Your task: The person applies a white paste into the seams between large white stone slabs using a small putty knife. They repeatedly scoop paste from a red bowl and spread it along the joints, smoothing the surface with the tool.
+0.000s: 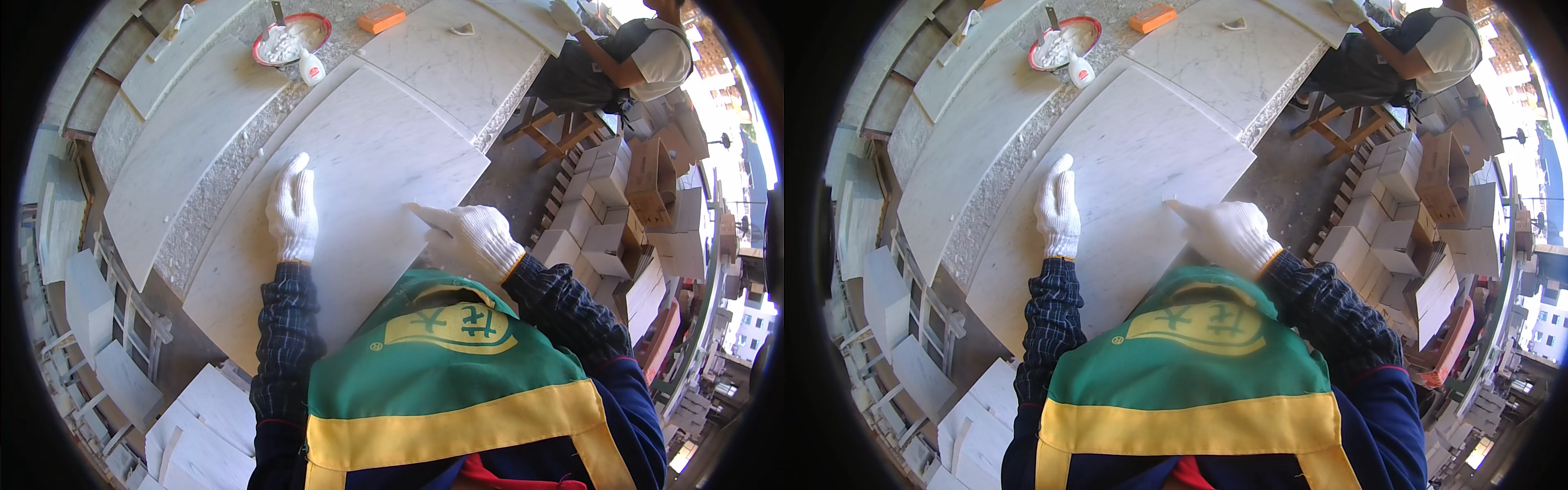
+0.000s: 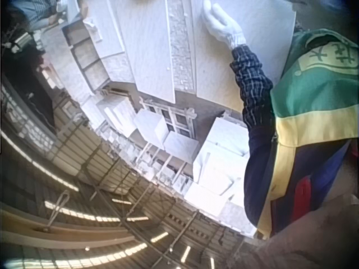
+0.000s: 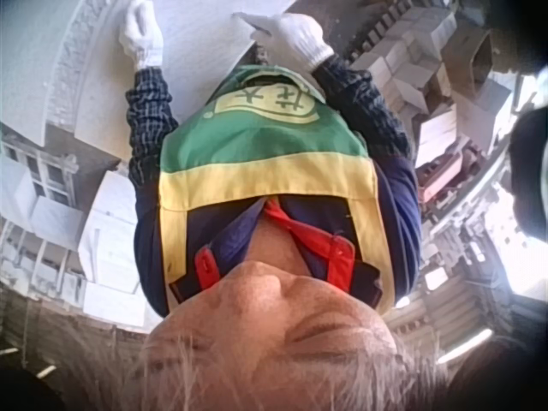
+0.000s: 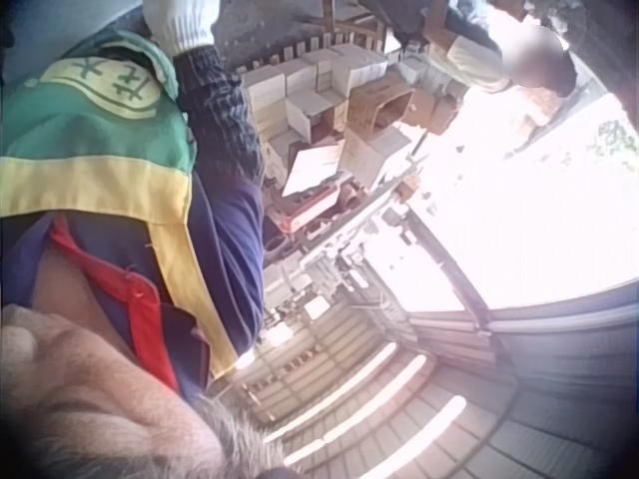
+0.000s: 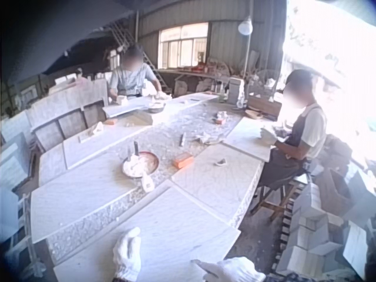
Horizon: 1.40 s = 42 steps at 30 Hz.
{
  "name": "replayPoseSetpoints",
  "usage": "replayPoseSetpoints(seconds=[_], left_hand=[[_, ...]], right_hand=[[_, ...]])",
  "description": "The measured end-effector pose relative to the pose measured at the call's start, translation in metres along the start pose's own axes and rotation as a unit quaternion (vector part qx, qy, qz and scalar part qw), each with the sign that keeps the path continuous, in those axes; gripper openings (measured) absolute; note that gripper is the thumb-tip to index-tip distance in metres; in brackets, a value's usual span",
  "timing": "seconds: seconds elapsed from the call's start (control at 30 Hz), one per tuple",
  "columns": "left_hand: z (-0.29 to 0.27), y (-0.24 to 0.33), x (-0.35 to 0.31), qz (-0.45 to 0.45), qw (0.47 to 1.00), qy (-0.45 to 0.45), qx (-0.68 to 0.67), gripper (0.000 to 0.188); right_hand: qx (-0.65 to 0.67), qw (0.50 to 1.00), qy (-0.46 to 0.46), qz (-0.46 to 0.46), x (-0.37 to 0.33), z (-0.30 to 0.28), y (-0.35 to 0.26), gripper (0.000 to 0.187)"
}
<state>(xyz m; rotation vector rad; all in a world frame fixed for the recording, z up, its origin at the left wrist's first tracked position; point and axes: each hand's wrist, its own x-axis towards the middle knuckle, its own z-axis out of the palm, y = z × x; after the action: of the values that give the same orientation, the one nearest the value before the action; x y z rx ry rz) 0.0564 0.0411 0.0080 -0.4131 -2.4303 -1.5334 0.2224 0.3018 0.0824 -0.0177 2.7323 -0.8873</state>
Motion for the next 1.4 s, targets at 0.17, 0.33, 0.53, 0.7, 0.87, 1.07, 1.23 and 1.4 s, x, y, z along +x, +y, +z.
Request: replayPoseSetpoints(seconds=[0.17, 0.33, 0.53, 0.7, 0.87, 1.07, 1.23, 1.4], left_hand=[[-0.001, 0.001, 0.0, -0.005, 1.0, -0.002, 0.004, 0.025], [0.0, -0.001, 0.0, 0.009, 1.0, 0.002, 0.013, 0.025], [0.0, -0.002, -0.001, 0.002, 1.0, -0.006, 0.012, 0.025], [0.001, -0.002, 0.001, 0.005, 1.0, -0.003, 0.02, 0.024], [0.001, -0.001, 0.0, -0.006, 1.0, -0.004, 0.015, 0.024], [0.0, 0.0, -0.001, -0.004, 1.0, -0.005, 0.023, 0.024], [-0.001, 0.002, 0.0, 0.002, 1.0, -0.007, 0.025, 0.024], [0.0, 0.003, 0.0, 0.001, 1.0, -0.005, 0.021, 0.024]], right_hand=[[-0.057, 0.994, 0.073, -0.058, -0.024, -0.001, -0.003, 0.054], [-0.101, 0.99, 0.079, -0.065, -0.015, -0.004, -0.004, 0.046], [-0.094, 0.988, 0.099, -0.072, 0.001, -0.003, -0.001, 0.035], [-0.119, 0.986, 0.099, -0.069, 0.007, 0.002, 0.005, 0.034], [-0.082, 0.987, 0.095, -0.104, -0.006, 0.001, 0.005, 0.034], [-0.081, 0.98, 0.144, -0.109, -0.022, 0.0, -0.003, 0.034], [-0.106, 0.978, 0.146, -0.108, -0.008, 0.004, 0.001, 0.036], [-0.11, 0.98, 0.127, -0.102, 0.006, 0.008, 0.009, 0.038]])
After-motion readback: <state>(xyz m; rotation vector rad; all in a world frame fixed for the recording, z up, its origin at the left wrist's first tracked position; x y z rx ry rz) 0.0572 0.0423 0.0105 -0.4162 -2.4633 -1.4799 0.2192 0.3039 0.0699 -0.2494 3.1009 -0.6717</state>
